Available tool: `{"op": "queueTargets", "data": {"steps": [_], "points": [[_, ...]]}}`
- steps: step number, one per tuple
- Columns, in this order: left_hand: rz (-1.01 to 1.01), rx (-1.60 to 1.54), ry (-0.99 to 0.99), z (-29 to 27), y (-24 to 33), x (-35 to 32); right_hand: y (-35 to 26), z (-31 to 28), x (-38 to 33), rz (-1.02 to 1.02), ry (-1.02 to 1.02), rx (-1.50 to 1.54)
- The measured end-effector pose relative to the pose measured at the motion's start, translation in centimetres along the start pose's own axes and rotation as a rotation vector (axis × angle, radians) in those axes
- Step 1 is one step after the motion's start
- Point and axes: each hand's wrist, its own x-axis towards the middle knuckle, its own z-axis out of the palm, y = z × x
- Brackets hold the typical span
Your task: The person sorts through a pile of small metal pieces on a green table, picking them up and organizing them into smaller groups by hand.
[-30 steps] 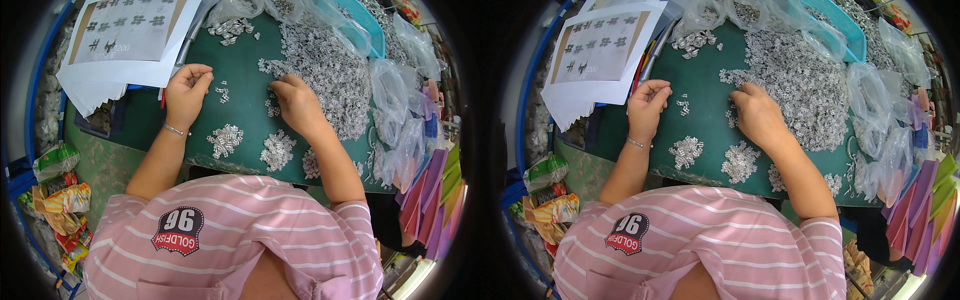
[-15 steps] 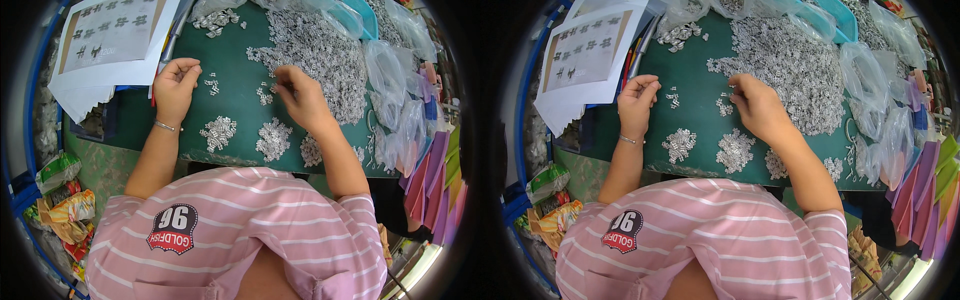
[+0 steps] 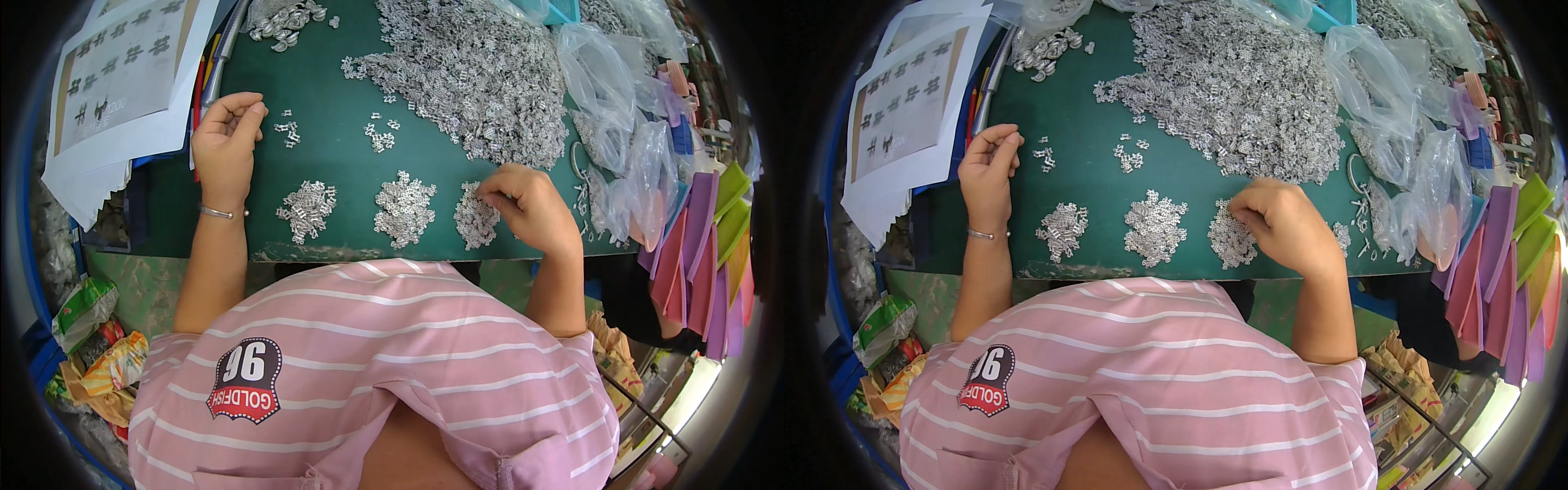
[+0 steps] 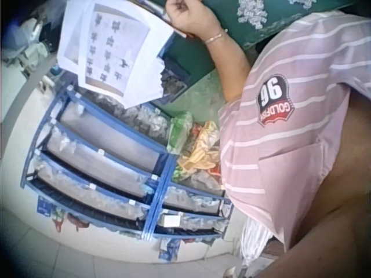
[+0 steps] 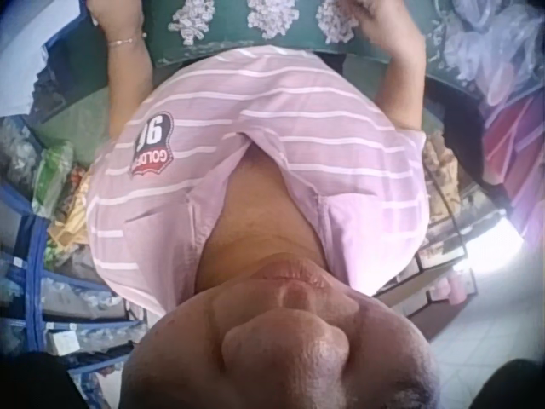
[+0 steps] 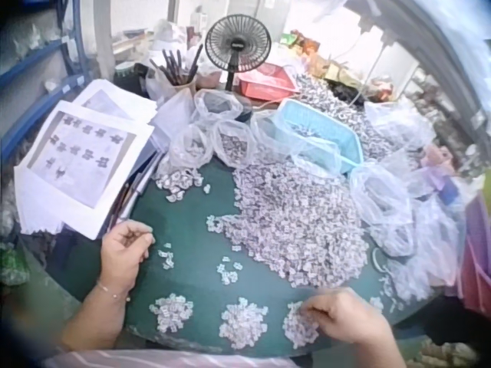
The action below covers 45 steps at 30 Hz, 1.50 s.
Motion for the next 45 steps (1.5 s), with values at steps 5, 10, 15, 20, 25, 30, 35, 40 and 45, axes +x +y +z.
{"op": "queueTargets", "data": {"steps": [5,10,15,20,25,30,35,40,45], "points": [[0.005,-0.002,0.005,0.0,0.1,0.0,-0.5,3.1,2.0,0.011,0.357,-0.248],[-0.006,0.001,0.012,0.0,0.2,-0.1,-0.1,3.8,2.1,0.002,0.395,-0.073],[-0.017,-0.007,0.009,0.1,0.2,-0.1,-0.2,4.0,2.3,-0.029,0.398,-0.067],[-0.004,-0.006,0.009,-0.1,0.3,-0.1,-0.1,4.5,3.0,-0.025,0.472,-0.086],[-0.015,-0.011,0.008,0.1,0.3,0.0,-1.1,5.1,3.4,-0.074,0.400,-0.037],[-0.008,-0.016,0.013,0.1,0.3,-0.1,-0.9,4.5,3.6,-0.009,0.438,-0.006],[0.011,-0.010,0.001,0.0,0.0,0.0,-1.2,5.1,3.9,-0.027,0.368,-0.084],[-0.010,-0.031,0.008,0.0,0.3,-0.1,-0.9,5.0,4.4,-0.040,0.444,-0.095],[-0.015,-0.022,0.008,0.1,0.3,-0.1,-1.3,5.7,4.8,-0.097,0.435,-0.202]]}}
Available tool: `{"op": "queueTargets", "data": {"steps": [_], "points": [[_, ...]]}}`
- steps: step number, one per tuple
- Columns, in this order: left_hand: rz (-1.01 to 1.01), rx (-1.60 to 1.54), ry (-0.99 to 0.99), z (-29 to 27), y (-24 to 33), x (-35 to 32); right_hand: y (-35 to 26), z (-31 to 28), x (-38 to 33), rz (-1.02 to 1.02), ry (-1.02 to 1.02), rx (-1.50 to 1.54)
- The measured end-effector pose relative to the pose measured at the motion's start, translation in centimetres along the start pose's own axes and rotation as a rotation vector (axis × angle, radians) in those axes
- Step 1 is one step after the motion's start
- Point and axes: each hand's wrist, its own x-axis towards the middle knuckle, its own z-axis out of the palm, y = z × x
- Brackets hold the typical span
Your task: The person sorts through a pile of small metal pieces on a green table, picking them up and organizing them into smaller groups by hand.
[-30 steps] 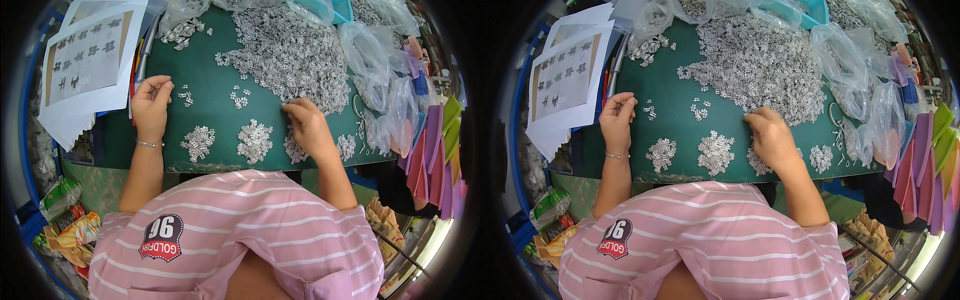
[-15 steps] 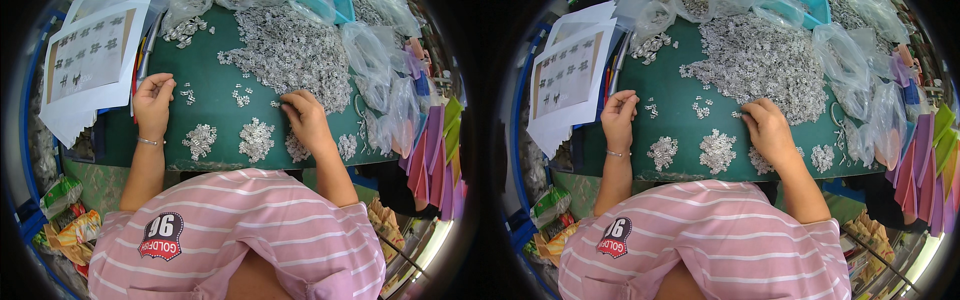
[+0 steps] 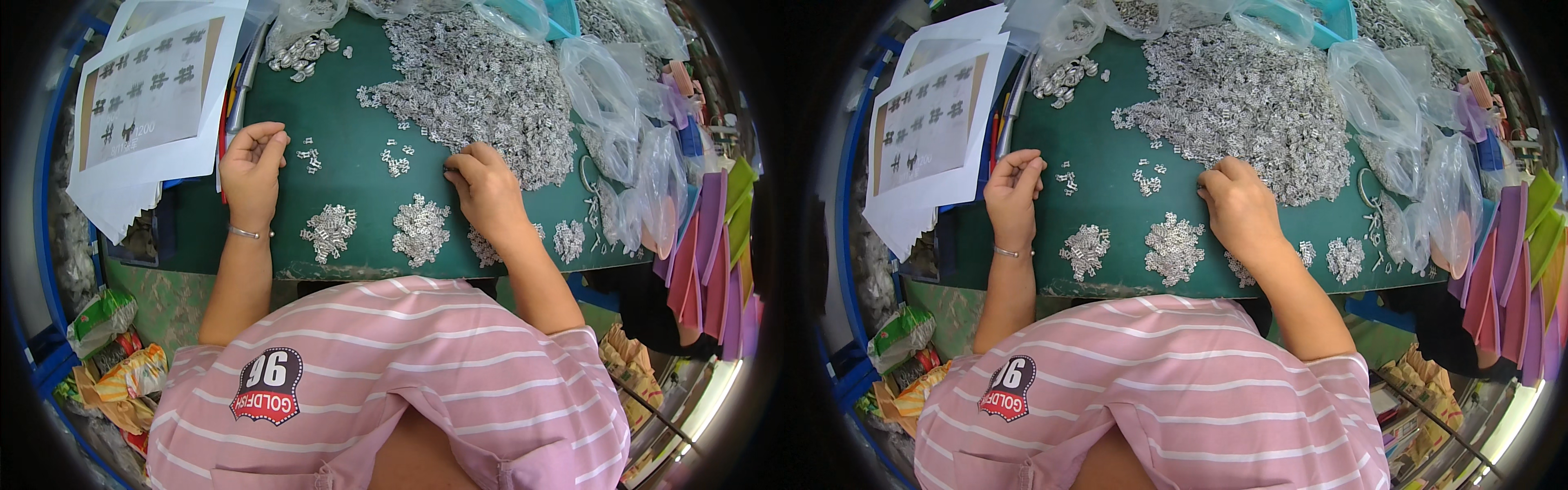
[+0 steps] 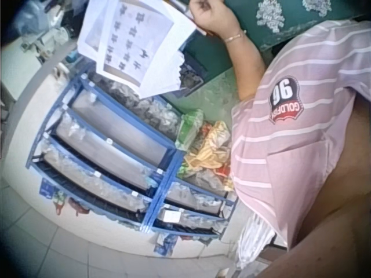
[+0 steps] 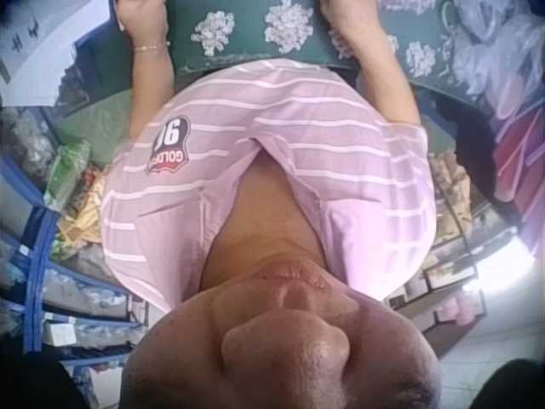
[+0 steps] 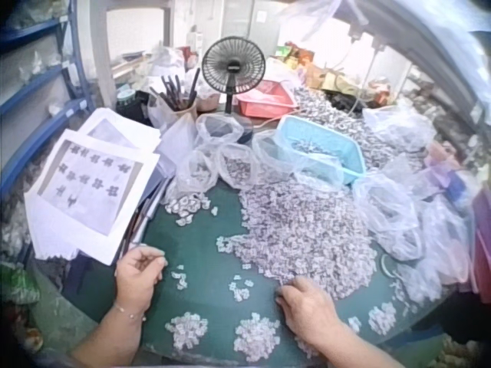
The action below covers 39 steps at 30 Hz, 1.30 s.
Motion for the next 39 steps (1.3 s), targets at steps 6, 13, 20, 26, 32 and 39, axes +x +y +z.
{"op": "queueTargets", "data": {"steps": [6,13,20,26,32,39], "points": [[0.017,0.005,0.001,-0.6,-0.5,0.1,0.8,0.8,-0.4,-0.035,0.016,0.010],[0.031,0.006,-0.018,-0.1,-0.4,0.2,0.8,0.5,-0.3,-0.050,0.017,-0.027],[0.016,0.017,-0.014,-0.3,-0.5,0.0,0.6,-1.0,-0.5,0.079,-0.103,0.084],[0.021,0.011,-0.009,-0.4,-0.3,-0.1,1.2,-2.2,0.1,0.089,0.024,0.109],[0.030,0.011,-0.010,-0.1,-0.2,0.1,0.3,-0.1,-0.5,-0.063,0.023,0.054],[0.024,0.046,0.002,-0.6,-0.9,0.3,1.8,-4.2,-1.9,0.227,-0.062,0.286]]}}
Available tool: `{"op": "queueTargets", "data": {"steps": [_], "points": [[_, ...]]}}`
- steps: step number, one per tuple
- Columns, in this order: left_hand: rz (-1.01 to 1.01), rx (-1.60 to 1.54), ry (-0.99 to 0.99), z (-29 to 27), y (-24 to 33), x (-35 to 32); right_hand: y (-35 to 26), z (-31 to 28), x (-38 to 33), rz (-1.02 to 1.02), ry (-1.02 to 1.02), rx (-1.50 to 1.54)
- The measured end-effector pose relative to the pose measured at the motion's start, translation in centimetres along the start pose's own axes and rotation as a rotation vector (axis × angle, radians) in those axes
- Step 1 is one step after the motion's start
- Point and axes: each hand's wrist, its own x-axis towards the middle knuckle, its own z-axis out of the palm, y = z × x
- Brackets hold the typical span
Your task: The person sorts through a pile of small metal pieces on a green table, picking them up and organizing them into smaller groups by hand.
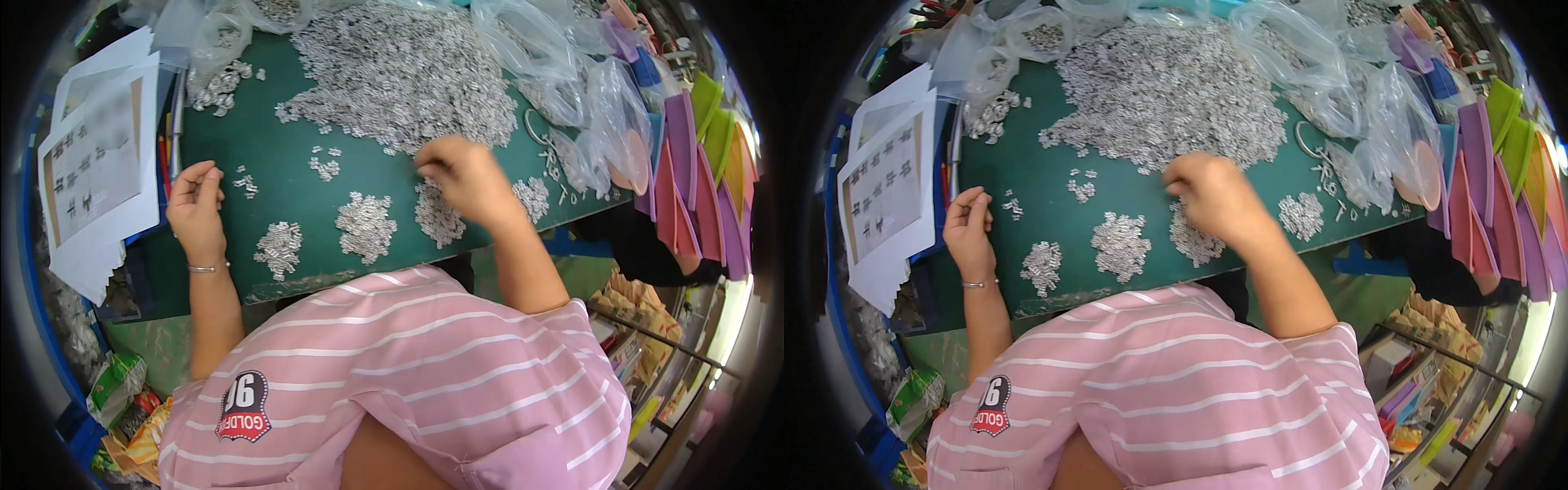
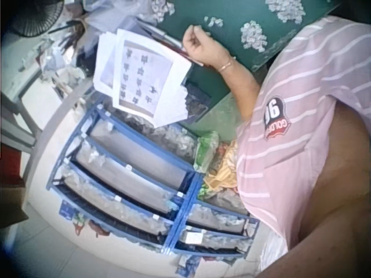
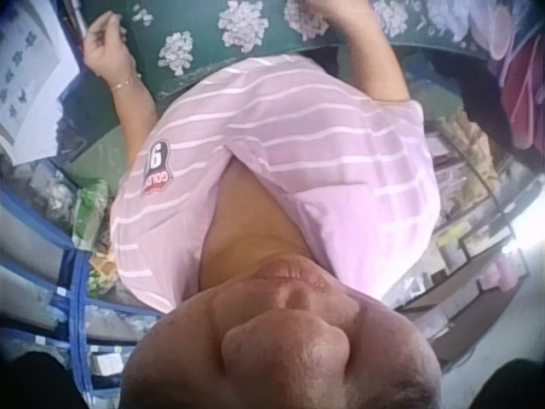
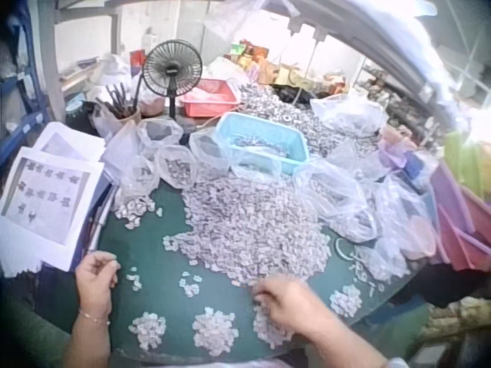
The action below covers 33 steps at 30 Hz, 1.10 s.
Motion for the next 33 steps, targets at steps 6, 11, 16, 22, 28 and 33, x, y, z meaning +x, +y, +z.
{"op": "queueTargets", "data": {"steps": [6,11,16,22,28,33], "points": [[0.003,0.013,-0.021,0.1,0.1,0.0,2.5,-7.6,-4.4,0.466,-0.218,-0.099],[0.001,0.018,-0.007,-0.1,-0.2,0.0,2.0,-6.5,-4.6,0.306,-0.104,-0.183],[0.006,-0.012,-0.003,0.3,0.3,-0.1,0.1,-1.1,-0.7,-0.127,-0.024,-0.160],[0.015,0.005,-0.007,0.3,0.3,-0.2,-0.9,3.1,1.0,-0.274,-0.069,-0.081],[-0.001,-0.029,-0.018,0.5,0.7,-0.1,-0.9,3.7,2.0,-0.191,0.044,-0.140],[-0.006,-0.046,-0.019,0.5,0.9,-0.1,-0.5,5.4,2.7,-0.246,0.009,-0.272]]}}
